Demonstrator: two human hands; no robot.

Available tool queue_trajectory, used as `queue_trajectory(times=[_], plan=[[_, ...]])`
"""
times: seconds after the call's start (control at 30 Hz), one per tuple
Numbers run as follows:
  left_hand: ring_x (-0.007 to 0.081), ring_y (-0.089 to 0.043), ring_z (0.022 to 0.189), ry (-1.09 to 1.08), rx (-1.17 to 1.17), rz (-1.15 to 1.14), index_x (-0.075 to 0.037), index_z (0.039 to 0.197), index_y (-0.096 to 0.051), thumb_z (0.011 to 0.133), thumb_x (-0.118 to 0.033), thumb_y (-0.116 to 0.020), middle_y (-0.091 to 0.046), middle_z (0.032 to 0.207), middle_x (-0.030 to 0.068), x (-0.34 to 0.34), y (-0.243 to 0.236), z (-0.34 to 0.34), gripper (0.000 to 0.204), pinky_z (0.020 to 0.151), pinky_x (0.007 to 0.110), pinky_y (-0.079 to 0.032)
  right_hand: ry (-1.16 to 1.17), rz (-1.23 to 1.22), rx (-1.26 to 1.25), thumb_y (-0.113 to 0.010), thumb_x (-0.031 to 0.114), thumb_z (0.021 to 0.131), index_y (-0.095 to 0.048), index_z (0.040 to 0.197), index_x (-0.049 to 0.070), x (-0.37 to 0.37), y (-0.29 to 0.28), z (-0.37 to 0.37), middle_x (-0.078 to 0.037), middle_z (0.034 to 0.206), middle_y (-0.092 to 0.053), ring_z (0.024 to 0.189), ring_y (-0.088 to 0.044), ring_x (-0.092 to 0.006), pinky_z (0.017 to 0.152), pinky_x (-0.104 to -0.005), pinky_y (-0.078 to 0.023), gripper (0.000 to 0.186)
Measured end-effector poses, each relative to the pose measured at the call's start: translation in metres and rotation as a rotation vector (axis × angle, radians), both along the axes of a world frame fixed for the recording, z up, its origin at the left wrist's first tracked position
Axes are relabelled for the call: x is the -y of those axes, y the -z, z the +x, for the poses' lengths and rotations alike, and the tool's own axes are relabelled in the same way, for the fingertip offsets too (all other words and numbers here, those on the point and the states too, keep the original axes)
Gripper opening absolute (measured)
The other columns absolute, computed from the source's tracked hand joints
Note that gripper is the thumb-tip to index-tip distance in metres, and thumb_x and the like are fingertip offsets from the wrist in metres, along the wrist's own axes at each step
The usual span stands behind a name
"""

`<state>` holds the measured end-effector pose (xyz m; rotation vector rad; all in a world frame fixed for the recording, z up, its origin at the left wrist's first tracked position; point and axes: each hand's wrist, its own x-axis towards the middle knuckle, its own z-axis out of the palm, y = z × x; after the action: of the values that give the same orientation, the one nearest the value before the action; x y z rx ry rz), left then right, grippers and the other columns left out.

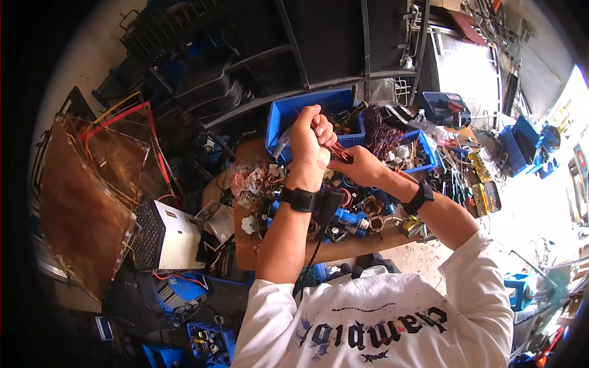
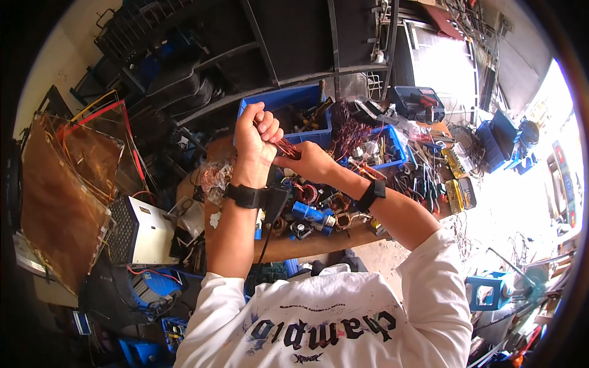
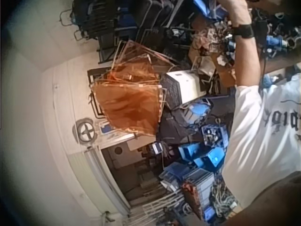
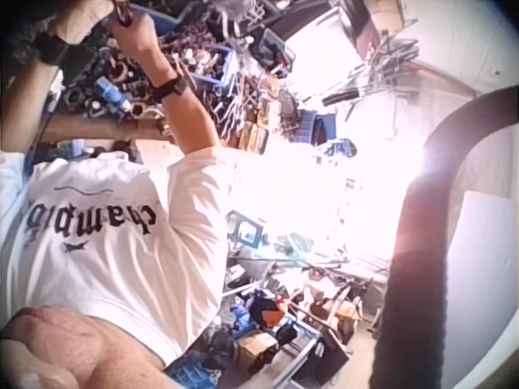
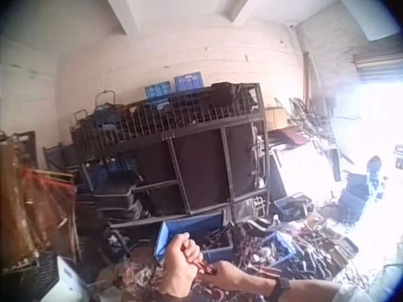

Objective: The person winds a length of red copper wire around a small toroidal core to form a coil. They hold the core in one hand and wrap the wire with the other, occasionally adjusting the tension and alignment of the loops. The person continues this repetitive winding process throughout the clip.

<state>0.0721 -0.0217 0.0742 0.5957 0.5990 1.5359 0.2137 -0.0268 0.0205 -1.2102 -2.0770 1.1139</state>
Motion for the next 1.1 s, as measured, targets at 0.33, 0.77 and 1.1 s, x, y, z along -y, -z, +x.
queue_trajectory(times=[0.33,0.77,1.1], plan=[[0.0081,-0.02,0.04,-0.045,0.008,-0.038,-0.018,0.061,-0.034,0.087,-0.021,-0.056,-0.026,0.048,-0.0058,0.0,0.014,0.008,0.034,0.041,0.026,-0.019,0.054,-0.03,-0.066,-0.069,0.049,0.085,-0.066,0.076,-0.003,-0.007,0.025,0.004,-0.004,0.056,-0.055,0.052,-0.05,-0.0098,0.05,-0.034,-0.043,0.052],[0.0076,-0.035,0.05,0.041,0.034,0.041,-0.017,0.069,-0.045,0.089,-0.033,-0.068,-0.036,0.057,-0.0056,-0.011,-0.004,-0.009,0.034,0.05,0.025,-0.031,-0.29,0.001,-0.082,-0.074,0.025,0.083,-0.061,0.09,0.002,-0.012,-0.034,0.008,-0.006,0.079,-0.067,0.073,-0.065,-0.0185,0.067,-0.0319,-0.049,0.028],[0.009,-0.035,0.049,-0.248,0.058,-0.014,-0.016,0.068,-0.043,0.088,-0.038,-0.069,-0.037,0.056,-0.0047,-0.017,-0.013,-0.013,0.039,0.049,0.026,-0.032,0.312,0.751,0.123,-0.068,0.027,0.084,-0.05,0.1,0.005,-0.001,0.007,-0.032,-0.013,0.085,-0.062,0.081,-0.065,-0.0317,0.065,-0.0405,-0.053,0.033]])
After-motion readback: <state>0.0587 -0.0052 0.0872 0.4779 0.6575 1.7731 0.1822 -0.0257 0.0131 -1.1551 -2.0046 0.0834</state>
